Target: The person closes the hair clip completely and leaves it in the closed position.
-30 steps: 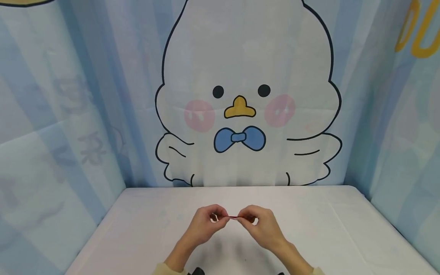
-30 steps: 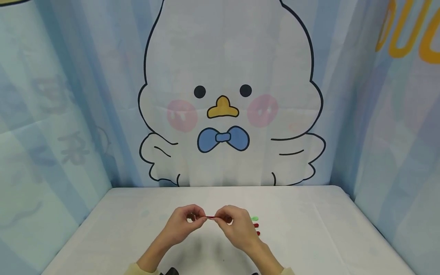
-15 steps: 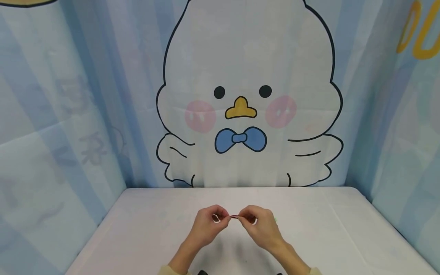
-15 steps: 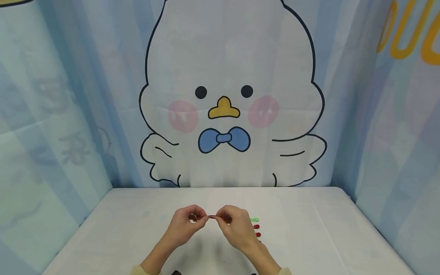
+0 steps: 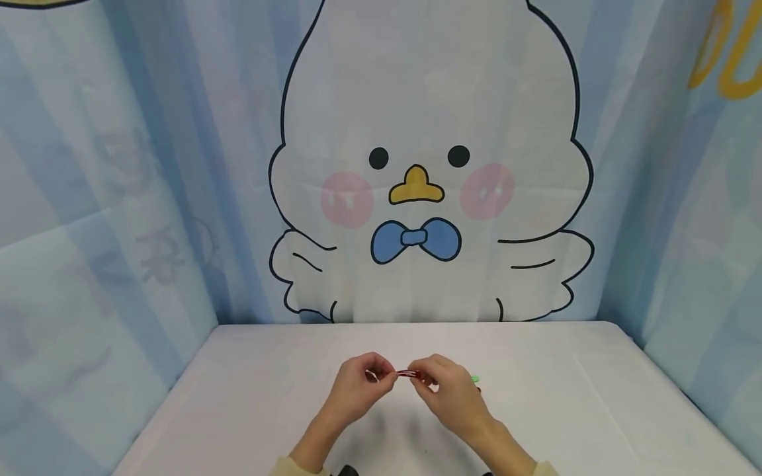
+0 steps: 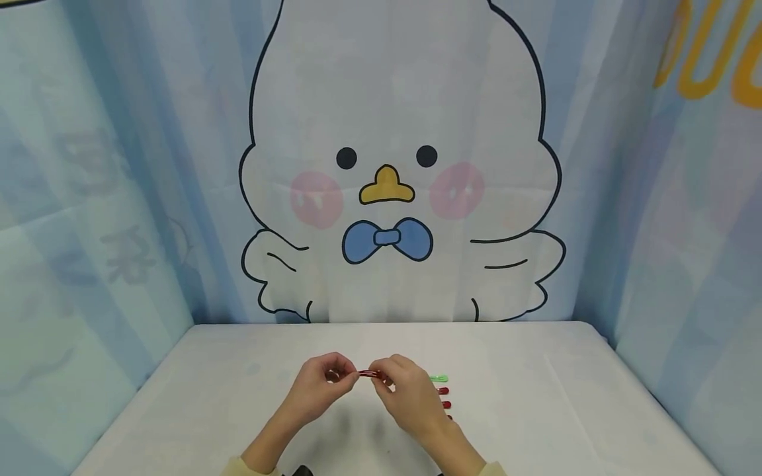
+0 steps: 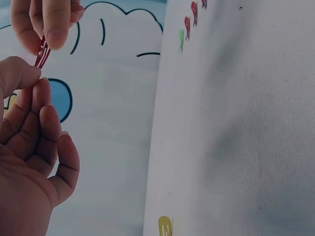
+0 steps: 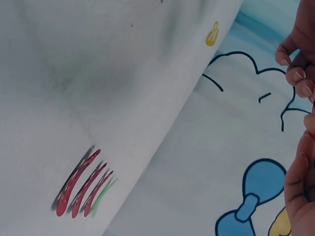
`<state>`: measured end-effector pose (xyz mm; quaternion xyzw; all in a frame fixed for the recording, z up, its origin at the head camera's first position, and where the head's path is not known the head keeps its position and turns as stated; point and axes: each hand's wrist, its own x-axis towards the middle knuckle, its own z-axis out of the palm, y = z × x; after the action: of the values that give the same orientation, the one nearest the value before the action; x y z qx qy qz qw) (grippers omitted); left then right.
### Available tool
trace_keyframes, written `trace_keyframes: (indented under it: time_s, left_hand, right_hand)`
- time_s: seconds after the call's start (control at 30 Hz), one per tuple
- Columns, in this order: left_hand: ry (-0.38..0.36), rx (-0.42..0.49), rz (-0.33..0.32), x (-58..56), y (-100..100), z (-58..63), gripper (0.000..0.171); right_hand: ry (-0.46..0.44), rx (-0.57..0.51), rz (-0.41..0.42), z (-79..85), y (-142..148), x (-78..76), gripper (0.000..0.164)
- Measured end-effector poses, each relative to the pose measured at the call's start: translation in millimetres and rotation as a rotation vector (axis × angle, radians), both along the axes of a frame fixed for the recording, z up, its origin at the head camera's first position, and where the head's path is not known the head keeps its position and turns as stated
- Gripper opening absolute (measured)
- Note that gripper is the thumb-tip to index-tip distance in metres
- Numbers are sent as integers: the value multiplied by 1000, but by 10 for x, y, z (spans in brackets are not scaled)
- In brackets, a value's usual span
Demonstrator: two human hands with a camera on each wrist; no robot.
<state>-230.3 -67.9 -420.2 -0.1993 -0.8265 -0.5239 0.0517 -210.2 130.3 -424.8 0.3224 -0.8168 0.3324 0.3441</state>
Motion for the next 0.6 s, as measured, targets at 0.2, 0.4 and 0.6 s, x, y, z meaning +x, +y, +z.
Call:
trace_keyframes:
  time_s: [0.2,0.4,0.6]
  left_hand:
    - [13,18,-14,-11,-16,-5,6]
    - [80,14,-37,-19,-48,-21,7]
    - [106,-8,-29,-35,-139,-13,9]
  right_hand:
    - [85,55,-32,0,-9,-20,32]
    - [121,65,-45,-8,0,-18,32]
    - [54,48,-21,-16,38,-33,29]
